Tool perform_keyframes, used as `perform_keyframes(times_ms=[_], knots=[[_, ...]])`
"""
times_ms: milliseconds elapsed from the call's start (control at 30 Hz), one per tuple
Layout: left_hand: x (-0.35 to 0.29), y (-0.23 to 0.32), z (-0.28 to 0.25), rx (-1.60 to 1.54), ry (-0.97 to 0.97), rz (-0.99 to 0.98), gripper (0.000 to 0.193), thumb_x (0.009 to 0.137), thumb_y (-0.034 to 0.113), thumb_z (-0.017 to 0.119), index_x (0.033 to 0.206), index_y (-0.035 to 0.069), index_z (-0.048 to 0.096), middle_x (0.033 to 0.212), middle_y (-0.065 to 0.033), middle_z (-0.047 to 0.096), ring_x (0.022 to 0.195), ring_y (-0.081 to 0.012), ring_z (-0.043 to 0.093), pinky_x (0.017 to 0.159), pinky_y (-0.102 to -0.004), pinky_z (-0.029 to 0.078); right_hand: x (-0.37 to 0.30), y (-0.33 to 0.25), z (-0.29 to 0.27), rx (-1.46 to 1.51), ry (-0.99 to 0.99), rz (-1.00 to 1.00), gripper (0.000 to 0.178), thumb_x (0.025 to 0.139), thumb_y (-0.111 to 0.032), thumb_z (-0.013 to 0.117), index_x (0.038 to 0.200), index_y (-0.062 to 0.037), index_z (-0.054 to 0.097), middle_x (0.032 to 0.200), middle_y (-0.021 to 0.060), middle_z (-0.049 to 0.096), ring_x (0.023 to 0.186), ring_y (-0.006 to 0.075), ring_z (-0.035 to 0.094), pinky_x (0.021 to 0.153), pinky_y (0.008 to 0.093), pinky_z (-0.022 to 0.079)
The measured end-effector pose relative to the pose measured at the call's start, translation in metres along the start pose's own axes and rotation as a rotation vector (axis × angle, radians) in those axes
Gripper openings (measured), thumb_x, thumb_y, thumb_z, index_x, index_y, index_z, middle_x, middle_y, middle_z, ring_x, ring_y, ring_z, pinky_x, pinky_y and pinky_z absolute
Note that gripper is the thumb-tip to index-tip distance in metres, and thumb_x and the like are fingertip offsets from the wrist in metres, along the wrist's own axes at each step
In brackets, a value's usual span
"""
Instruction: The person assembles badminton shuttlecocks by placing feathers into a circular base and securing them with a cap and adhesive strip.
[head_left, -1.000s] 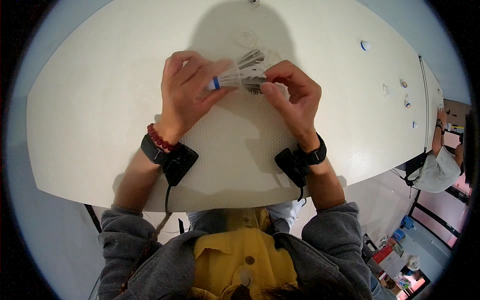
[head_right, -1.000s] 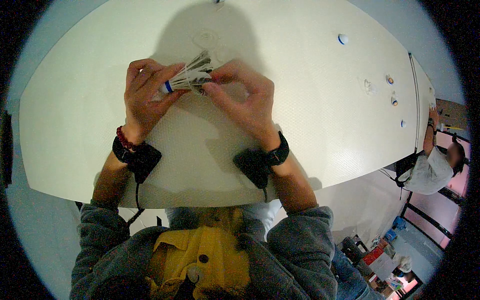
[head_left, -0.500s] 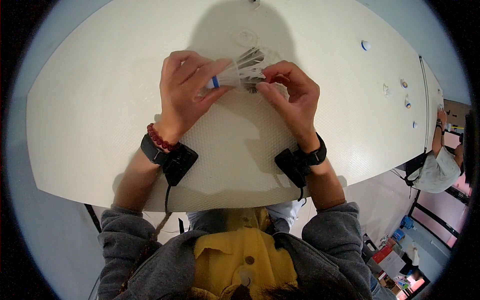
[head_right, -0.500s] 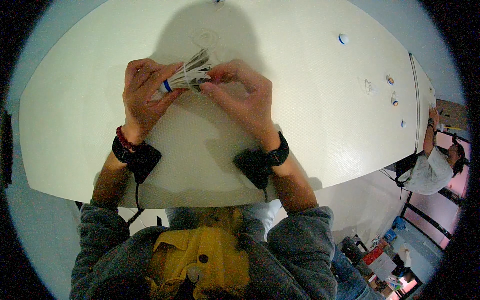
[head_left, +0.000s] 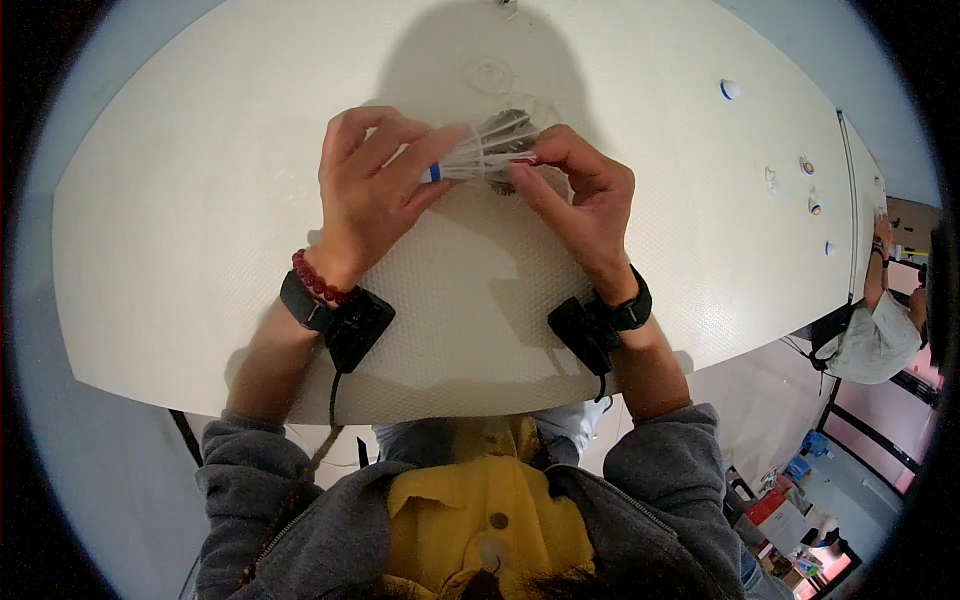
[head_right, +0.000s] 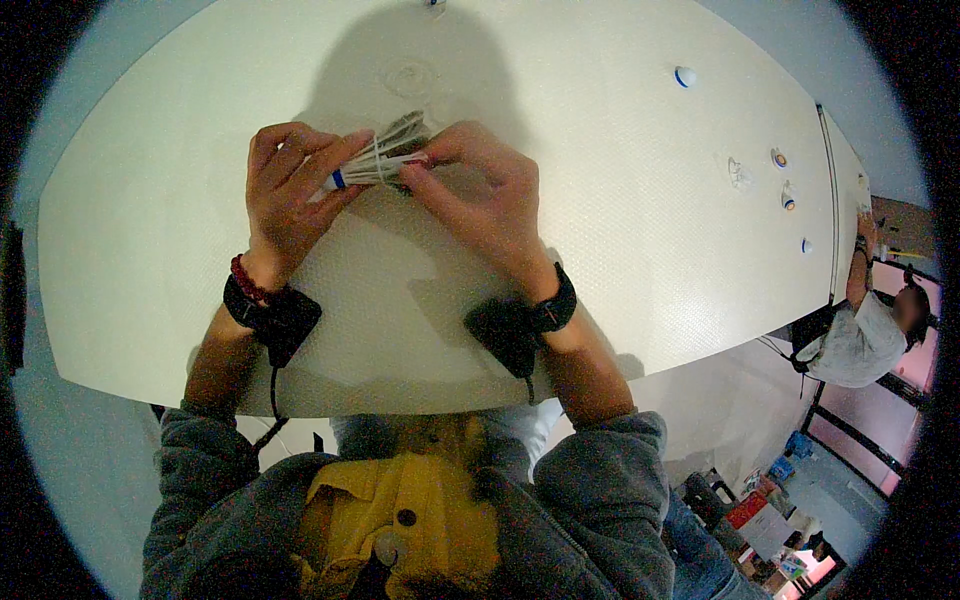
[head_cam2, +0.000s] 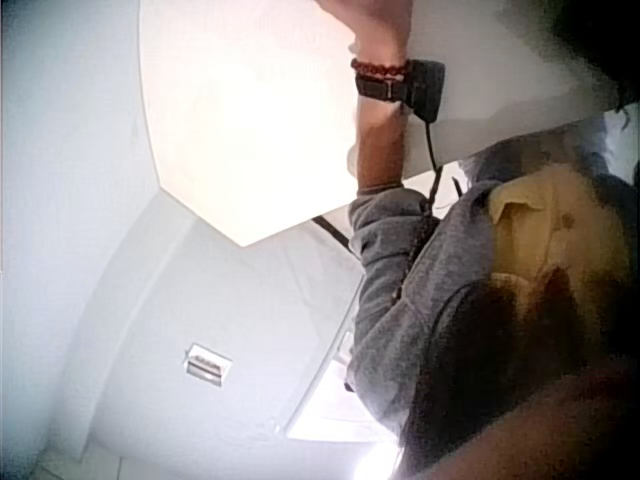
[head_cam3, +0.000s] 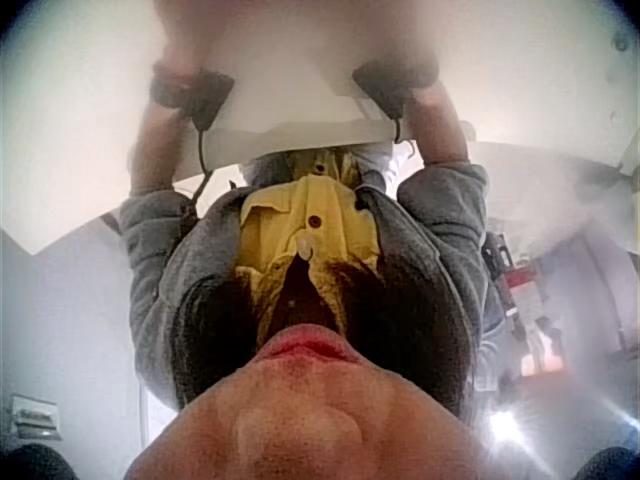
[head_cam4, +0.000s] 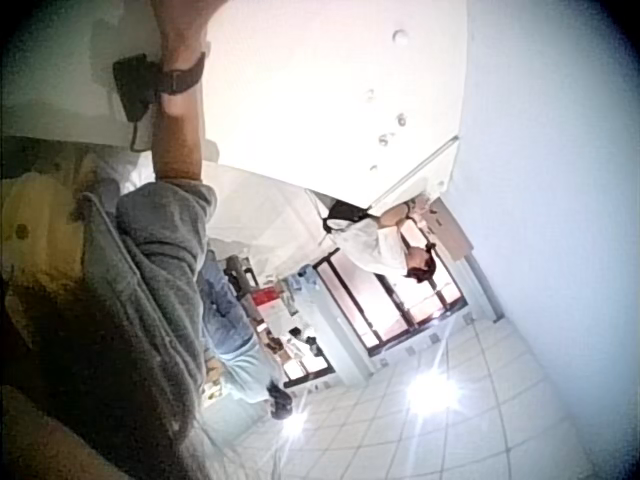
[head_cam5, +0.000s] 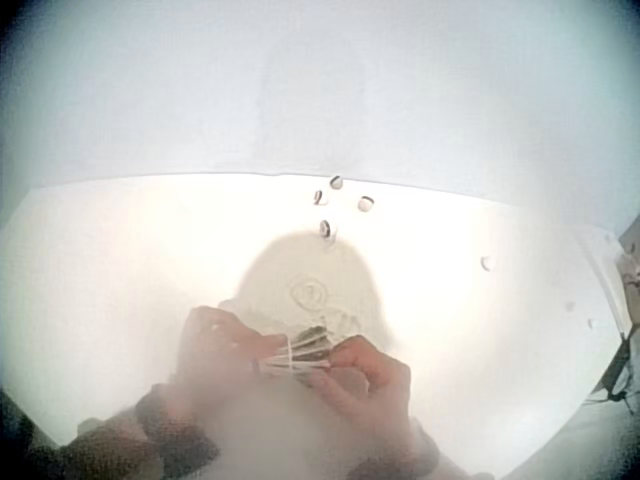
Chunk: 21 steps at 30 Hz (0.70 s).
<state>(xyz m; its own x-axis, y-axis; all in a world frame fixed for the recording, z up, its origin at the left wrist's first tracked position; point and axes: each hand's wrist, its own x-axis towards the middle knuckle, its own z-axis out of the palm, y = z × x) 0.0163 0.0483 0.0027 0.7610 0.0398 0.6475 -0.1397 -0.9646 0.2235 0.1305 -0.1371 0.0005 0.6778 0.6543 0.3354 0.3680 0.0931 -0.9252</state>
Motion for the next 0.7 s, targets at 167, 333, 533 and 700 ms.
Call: perform_keyframes(times_ms=[167,333,533,700], knots=[[0.000,0.001,-0.001,0.023,-0.015,0.032,0.057,0.052,0.021,0.082,0.107,0.020,0.068,0.090,0.0032,0.060,0.091,-0.0185,0.051,0.079,-0.0323,0.044,-0.001,-0.001,0.001,0.037,-0.009,0.072,0.014,0.078,-0.013,0.073,0.082,-0.0018,0.065,0.078,0.0052,0.064,0.075,0.0110,0.060,0.068,0.0252,0.047],[-0.001,0.000,-0.002,0.014,-0.031,0.026,0.056,0.053,0.019,0.079,0.108,0.021,0.068,0.091,0.0038,0.060,0.091,-0.0191,0.052,0.082,-0.0332,0.044,0.000,-0.001,0.002,0.039,-0.034,0.071,0.014,0.079,-0.013,0.071,0.080,-0.0014,0.063,0.075,0.0042,0.064,0.072,0.0083,0.058,0.067,0.0242,0.046],[-0.001,0.001,-0.002,0.008,-0.032,0.014,0.055,0.055,0.018,0.077,0.109,0.022,0.068,0.092,0.0040,0.061,0.093,-0.0200,0.052,0.085,-0.0339,0.046,0.001,-0.009,-0.004,0.049,-0.002,0.115,0.011,0.081,-0.010,0.067,0.080,-0.0003,0.062,0.073,0.0035,0.063,0.069,0.0079,0.056,0.064,0.0234,0.046],[0.000,0.000,-0.003,0.008,-0.027,0.016,0.055,0.055,0.017,0.077,0.110,0.022,0.068,0.092,0.0038,0.061,0.093,-0.0200,0.052,0.084,-0.0334,0.046,0.001,-0.010,-0.005,0.222,0.041,0.173,0.012,0.080,-0.010,0.068,0.080,0.0006,0.062,0.073,0.0029,0.062,0.069,0.0082,0.056,0.064,0.0235,0.046]])
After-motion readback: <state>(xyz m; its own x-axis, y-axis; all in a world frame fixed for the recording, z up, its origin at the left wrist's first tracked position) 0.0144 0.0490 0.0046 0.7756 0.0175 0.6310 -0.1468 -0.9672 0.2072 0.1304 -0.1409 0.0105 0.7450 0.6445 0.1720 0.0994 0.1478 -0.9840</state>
